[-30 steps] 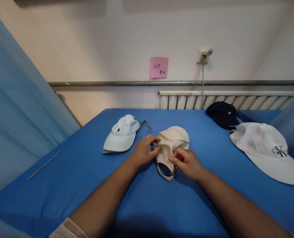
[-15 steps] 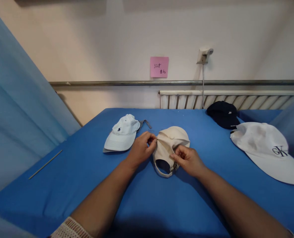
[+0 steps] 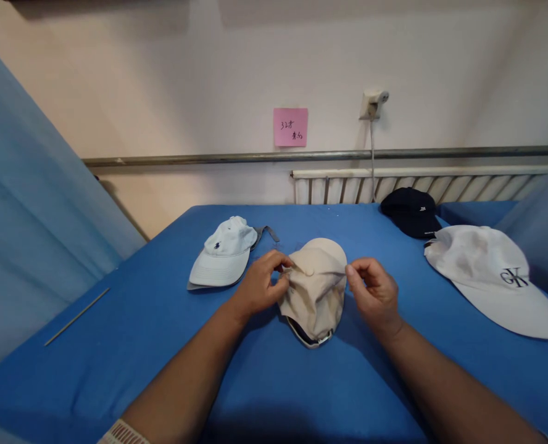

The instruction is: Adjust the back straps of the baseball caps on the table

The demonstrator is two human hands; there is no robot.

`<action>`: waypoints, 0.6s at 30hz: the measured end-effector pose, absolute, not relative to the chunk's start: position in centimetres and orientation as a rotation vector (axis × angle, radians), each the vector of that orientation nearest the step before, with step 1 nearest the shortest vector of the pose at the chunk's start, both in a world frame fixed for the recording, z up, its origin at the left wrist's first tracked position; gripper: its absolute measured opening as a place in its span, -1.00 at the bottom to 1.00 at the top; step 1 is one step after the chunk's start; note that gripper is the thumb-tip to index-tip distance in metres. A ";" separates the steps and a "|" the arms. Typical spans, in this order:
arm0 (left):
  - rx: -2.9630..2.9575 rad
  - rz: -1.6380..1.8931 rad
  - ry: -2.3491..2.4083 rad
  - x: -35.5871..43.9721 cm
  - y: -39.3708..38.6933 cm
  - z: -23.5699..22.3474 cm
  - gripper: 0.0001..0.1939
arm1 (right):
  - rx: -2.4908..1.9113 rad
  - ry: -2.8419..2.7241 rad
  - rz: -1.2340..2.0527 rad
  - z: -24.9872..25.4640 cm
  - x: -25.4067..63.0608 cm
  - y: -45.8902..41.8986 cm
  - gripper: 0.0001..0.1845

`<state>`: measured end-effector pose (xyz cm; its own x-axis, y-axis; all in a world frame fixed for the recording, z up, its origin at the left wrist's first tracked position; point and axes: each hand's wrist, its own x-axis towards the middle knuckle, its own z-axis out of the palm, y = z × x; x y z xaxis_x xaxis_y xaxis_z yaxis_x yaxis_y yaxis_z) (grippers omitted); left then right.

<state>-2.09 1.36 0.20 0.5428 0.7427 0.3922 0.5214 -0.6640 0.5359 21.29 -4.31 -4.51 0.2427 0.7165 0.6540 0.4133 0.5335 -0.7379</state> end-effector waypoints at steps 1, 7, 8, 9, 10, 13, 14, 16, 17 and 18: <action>2.450 0.829 1.018 -2.2 1.3 0.4 -0.72 | -1.101 -1.349 0.261 -4.6 21.6 -3.9 -0.95; 2.548 0.686 1.008 -2.7 1.5 0.9 -0.77 | -1.182 -1.631 0.221 -5.1 22.7 -2.0 -0.81; 2.555 0.678 1.024 -2.7 1.5 0.9 -0.81 | -1.185 -1.683 0.218 -5.2 22.7 -1.9 -0.79; 2.559 0.673 1.038 -2.7 1.5 0.8 -0.85 | -1.195 -1.722 0.215 -5.3 22.7 -1.8 -0.78; 2.558 0.677 1.048 -2.7 1.5 0.7 -0.88 | -1.210 -1.748 0.212 -5.3 22.7 -1.8 -0.78; 2.528 0.779 1.068 -2.9 1.7 0.7 -0.90 | -1.263 -1.784 0.182 -5.2 22.8 -1.8 -0.81; 2.508 0.851 1.087 -3.0 1.9 0.6 -0.90 | -1.273 -1.790 0.169 -5.2 22.8 -1.8 -0.83; 2.458 0.991 1.160 -3.3 2.3 0.6 -0.90 | -1.291 -1.800 0.150 -5.1 22.9 -1.8 -0.84; 2.433 1.040 1.211 -3.5 2.6 0.5 -0.91 | -1.299 -1.801 0.146 -5.2 22.9 -1.8 -0.85; 2.411 1.071 1.263 -3.6 2.9 0.3 -0.91 | -1.305 -1.804 0.147 -5.3 22.9 -1.7 -0.84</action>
